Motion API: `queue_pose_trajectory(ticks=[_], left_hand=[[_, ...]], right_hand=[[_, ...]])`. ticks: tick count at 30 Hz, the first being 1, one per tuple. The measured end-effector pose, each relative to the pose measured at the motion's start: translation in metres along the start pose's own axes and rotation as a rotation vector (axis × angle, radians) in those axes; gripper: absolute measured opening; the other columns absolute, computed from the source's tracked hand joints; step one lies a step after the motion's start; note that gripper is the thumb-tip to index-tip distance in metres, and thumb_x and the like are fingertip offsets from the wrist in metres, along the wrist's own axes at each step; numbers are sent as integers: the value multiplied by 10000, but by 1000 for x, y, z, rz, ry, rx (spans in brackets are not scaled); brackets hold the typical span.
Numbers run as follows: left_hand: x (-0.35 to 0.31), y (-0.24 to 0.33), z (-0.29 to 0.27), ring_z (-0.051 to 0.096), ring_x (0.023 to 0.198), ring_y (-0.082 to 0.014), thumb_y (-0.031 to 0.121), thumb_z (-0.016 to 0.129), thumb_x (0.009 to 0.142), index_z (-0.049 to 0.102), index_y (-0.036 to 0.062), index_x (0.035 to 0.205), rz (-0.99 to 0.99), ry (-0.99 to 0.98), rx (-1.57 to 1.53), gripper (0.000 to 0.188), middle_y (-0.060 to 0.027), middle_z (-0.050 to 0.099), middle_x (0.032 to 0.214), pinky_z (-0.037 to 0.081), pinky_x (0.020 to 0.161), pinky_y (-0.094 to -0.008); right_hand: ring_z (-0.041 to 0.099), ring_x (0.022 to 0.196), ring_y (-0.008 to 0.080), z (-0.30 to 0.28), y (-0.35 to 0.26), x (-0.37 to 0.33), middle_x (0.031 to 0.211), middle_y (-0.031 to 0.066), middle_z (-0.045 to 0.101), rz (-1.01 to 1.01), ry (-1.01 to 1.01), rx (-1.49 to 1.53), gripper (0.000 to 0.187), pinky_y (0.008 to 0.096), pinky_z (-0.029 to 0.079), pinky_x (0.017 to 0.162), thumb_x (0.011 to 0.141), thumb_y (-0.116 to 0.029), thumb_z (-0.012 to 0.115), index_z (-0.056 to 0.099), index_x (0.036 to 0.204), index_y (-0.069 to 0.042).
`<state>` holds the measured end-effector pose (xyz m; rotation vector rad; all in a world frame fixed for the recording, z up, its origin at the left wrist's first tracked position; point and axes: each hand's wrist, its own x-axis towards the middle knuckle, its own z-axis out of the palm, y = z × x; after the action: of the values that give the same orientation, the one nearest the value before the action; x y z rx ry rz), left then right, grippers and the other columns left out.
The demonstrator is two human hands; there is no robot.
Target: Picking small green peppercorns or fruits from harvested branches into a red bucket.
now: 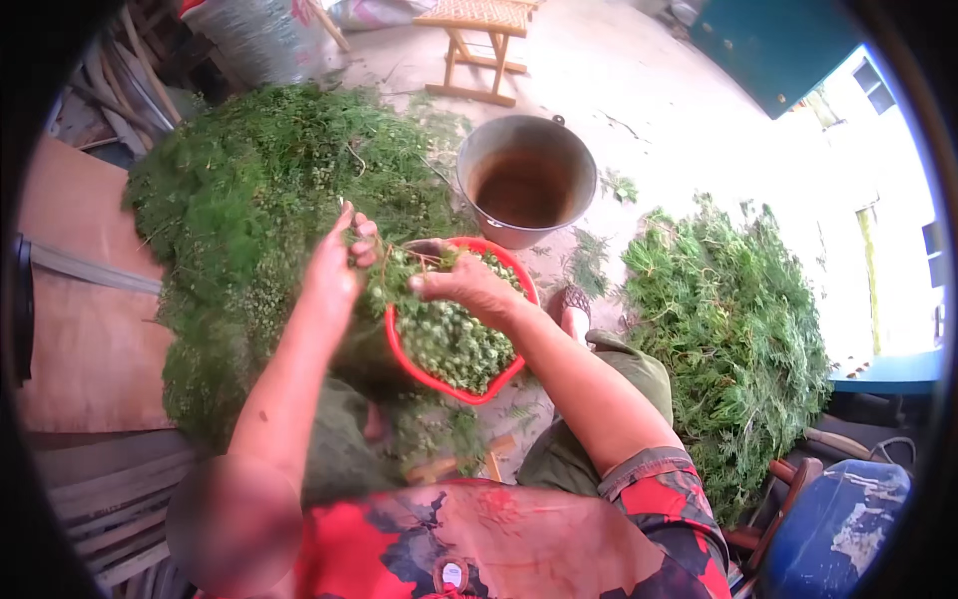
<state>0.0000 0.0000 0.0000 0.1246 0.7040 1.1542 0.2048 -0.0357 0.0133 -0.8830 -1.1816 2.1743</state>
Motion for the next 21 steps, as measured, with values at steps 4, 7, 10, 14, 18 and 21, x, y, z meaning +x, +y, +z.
queue_pose_trajectory(ticks=[4, 7, 10, 14, 18, 21], left_hand=[[-9, -28, 22, 404, 488, -124, 341, 501, 881, 457, 109, 794, 77, 64, 148, 251, -29, 475, 671, 325, 439, -253], [-16, -33, 32, 398, 476, -124, 376, 506, 872, 455, 112, 786, 110, 108, 257, 282, -25, 473, 657, 316, 437, -238], [-13, -31, 31, 394, 473, -121, 392, 513, 864, 452, 112, 783, 175, 96, 417, 298, -23, 470, 645, 309, 429, -233], [0, -10, 16, 384, 469, -114, 351, 487, 886, 438, 107, 772, 235, 155, 307, 274, -19, 462, 636, 301, 421, -230], [5, 14, 6, 380, 501, -119, 319, 463, 902, 429, 107, 771, 315, 151, 133, 252, -24, 446, 644, 309, 440, -238], [3, -2, 14, 388, 530, -133, 323, 466, 901, 431, 106, 771, 291, 122, 115, 255, -40, 445, 666, 324, 464, -253]], right_hand=[[474, 991, 138, -6, 15, 11, 1133, 79, 488, -109, 202, -15, 619, 268, 388, 843, 725, -325, 689, 435, 1199, -17], [495, 854, 103, 0, 8, 8, 916, 31, 574, -138, 279, -80, 299, 269, 396, 768, 806, -283, 610, 585, 951, -23], [511, 773, 90, 7, 1, 4, 788, 3, 585, -137, 351, -260, 249, 246, 408, 712, 833, -271, 576, 589, 895, -31], [519, 682, 71, -2, -5, -3, 737, -10, 570, 16, 262, -248, 236, 204, 409, 614, 842, -270, 556, 596, 940, -59], [559, 872, 178, -18, 7, -7, 889, 85, 590, -34, 324, -674, 321, 293, 432, 780, 804, -309, 589, 584, 973, -35], [470, 1094, 229, -16, 8, -5, 1129, 163, 516, -89, 331, -795, 515, 347, 349, 939, 749, -369, 643, 529, 1097, -7]])
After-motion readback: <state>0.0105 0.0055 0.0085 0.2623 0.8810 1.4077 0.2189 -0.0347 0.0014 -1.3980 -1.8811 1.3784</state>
